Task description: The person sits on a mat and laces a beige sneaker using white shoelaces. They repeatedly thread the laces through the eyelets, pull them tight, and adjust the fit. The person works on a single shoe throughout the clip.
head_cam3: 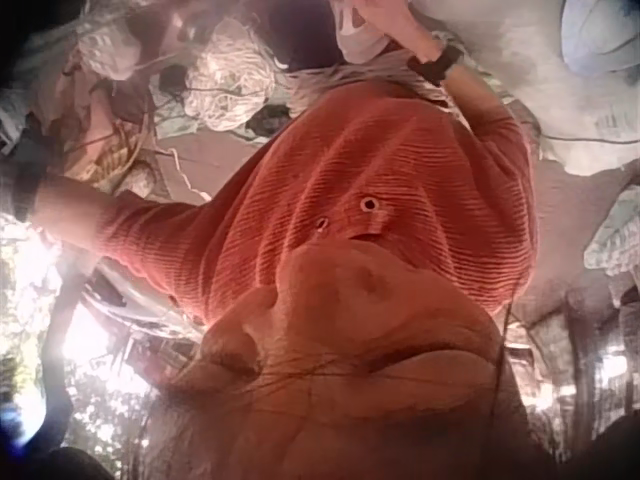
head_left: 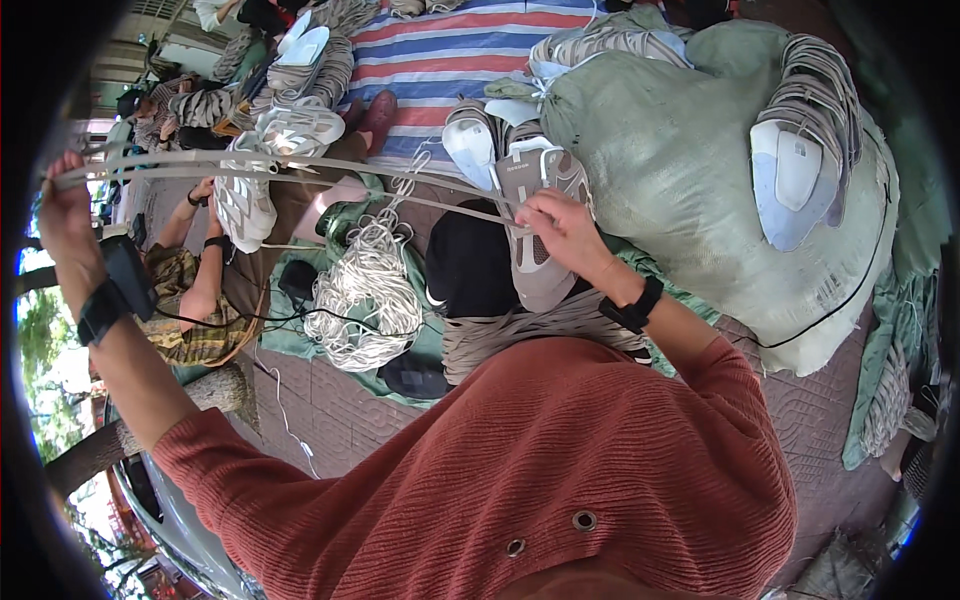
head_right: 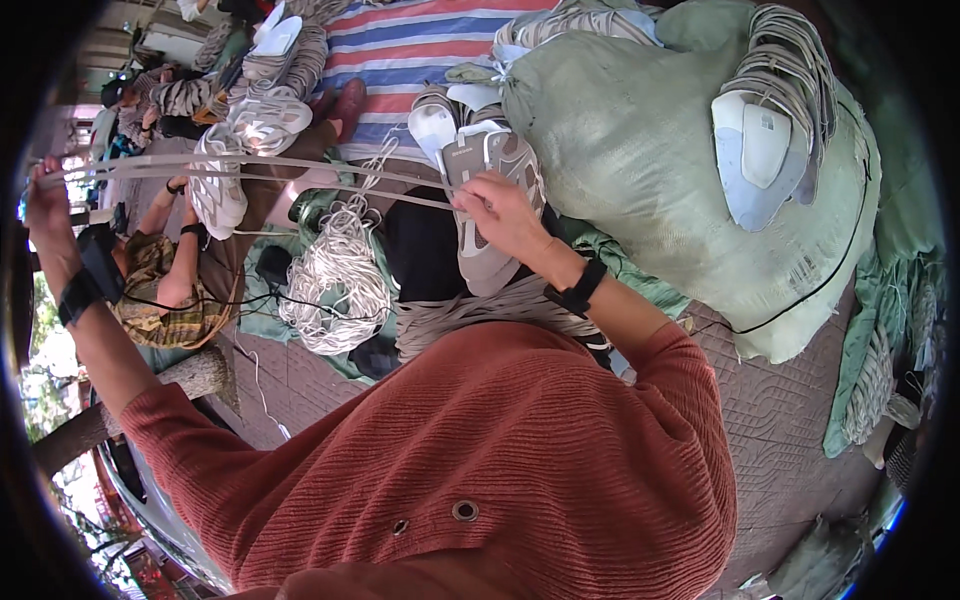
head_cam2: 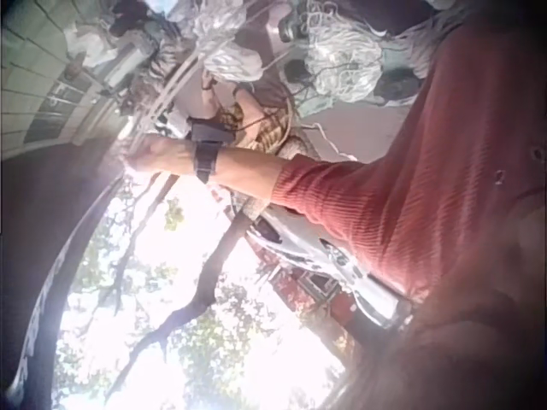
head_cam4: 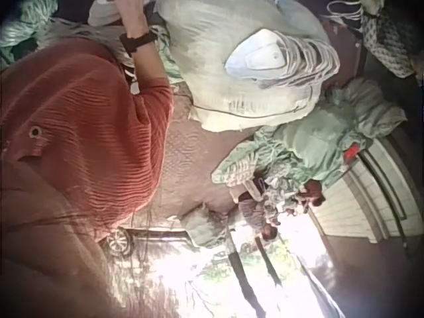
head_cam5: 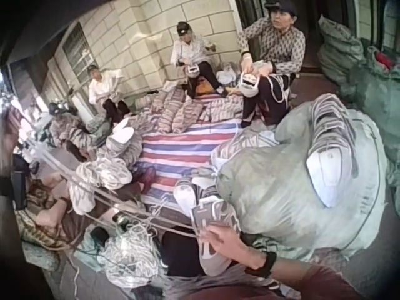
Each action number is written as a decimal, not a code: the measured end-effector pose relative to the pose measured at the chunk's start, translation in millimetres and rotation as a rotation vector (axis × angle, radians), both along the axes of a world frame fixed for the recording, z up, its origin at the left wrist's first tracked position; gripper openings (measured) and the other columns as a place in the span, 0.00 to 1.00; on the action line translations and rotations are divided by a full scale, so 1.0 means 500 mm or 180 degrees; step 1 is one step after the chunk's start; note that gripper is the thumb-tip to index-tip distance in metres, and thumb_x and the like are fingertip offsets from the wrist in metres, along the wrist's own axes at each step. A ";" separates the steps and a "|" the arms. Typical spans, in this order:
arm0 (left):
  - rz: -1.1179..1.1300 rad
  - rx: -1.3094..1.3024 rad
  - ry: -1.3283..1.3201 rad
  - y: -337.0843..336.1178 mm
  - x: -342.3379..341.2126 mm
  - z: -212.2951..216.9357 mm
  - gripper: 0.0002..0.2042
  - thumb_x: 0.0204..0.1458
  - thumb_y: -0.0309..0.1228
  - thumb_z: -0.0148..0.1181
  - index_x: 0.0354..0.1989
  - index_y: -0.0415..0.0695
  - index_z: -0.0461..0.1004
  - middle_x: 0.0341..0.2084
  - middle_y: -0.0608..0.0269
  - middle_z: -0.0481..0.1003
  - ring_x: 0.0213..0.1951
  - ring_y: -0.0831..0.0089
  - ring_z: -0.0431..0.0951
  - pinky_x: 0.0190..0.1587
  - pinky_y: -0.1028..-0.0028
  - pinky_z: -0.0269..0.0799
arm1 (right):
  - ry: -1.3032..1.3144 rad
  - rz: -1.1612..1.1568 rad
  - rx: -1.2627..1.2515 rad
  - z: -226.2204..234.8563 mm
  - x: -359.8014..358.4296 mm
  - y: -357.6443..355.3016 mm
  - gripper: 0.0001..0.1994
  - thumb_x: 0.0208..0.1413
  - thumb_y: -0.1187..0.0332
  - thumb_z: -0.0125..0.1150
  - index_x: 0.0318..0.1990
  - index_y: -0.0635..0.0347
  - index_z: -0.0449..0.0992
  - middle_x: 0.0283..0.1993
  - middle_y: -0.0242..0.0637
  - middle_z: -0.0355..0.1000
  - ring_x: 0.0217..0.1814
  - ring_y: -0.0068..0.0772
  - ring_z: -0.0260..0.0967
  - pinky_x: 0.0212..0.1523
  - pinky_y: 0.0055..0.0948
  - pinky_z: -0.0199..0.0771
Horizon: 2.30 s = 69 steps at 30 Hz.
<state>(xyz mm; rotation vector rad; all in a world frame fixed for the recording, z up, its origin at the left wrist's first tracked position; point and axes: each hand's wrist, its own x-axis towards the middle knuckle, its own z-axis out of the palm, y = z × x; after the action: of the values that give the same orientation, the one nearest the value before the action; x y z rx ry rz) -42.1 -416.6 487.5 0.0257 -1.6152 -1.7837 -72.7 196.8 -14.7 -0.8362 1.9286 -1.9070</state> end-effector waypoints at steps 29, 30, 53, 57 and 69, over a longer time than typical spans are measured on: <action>0.1661 0.0104 -0.2283 0.214 0.457 -1.028 0.10 0.54 0.30 0.53 0.40 0.45 0.78 0.24 0.71 0.70 0.24 0.83 0.66 0.28 0.78 0.64 | -0.1133 -0.5540 -0.1512 0.098 0.196 1.288 0.07 0.63 0.72 0.47 0.45 0.60 0.71 0.19 0.23 0.50 0.19 0.19 0.46 0.25 0.22 0.53; 0.0826 0.0022 -0.2077 0.288 0.399 -1.023 0.10 0.55 0.30 0.53 0.40 0.41 0.78 0.32 0.66 0.75 0.34 0.80 0.74 0.39 0.78 0.70 | -0.1052 -0.5390 -0.1258 0.079 0.190 1.269 0.09 0.62 0.72 0.48 0.46 0.61 0.72 0.19 0.22 0.49 0.19 0.18 0.47 0.24 0.21 0.53; -0.0239 -0.2690 -0.0924 0.806 0.110 -1.050 0.03 0.52 0.22 0.57 0.33 0.37 0.77 0.25 0.53 0.76 0.28 0.58 0.77 0.33 0.64 0.72 | 0.2473 0.1238 0.2199 0.033 -0.084 -0.062 0.03 0.49 0.73 0.59 0.32 0.59 0.77 0.36 0.37 0.68 0.47 0.43 0.67 0.48 0.41 0.64; -0.1073 -0.1905 -0.2199 0.818 0.123 -1.040 0.05 0.53 0.23 0.56 0.35 0.36 0.77 0.24 0.52 0.77 0.27 0.65 0.77 0.33 0.68 0.71 | 0.2185 0.1284 0.2248 0.021 -0.071 -0.043 0.03 0.48 0.74 0.59 0.31 0.57 0.77 0.36 0.35 0.67 0.49 0.39 0.66 0.53 0.41 0.58; -0.0239 -0.2185 -0.2692 0.872 0.150 -1.032 0.07 0.53 0.32 0.59 0.36 0.44 0.79 0.20 0.52 0.77 0.25 0.55 0.79 0.31 0.62 0.72 | 0.1903 0.1040 0.1866 0.004 -0.057 -0.035 0.05 0.47 0.75 0.58 0.32 0.56 0.78 0.32 0.31 0.66 0.42 0.33 0.66 0.52 0.34 0.54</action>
<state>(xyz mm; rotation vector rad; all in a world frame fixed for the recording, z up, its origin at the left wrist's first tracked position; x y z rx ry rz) 33.2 19.5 -28.5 0.4522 -2.7866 -1.2164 -101.0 179.2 -12.7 -1.5041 2.2987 -0.8714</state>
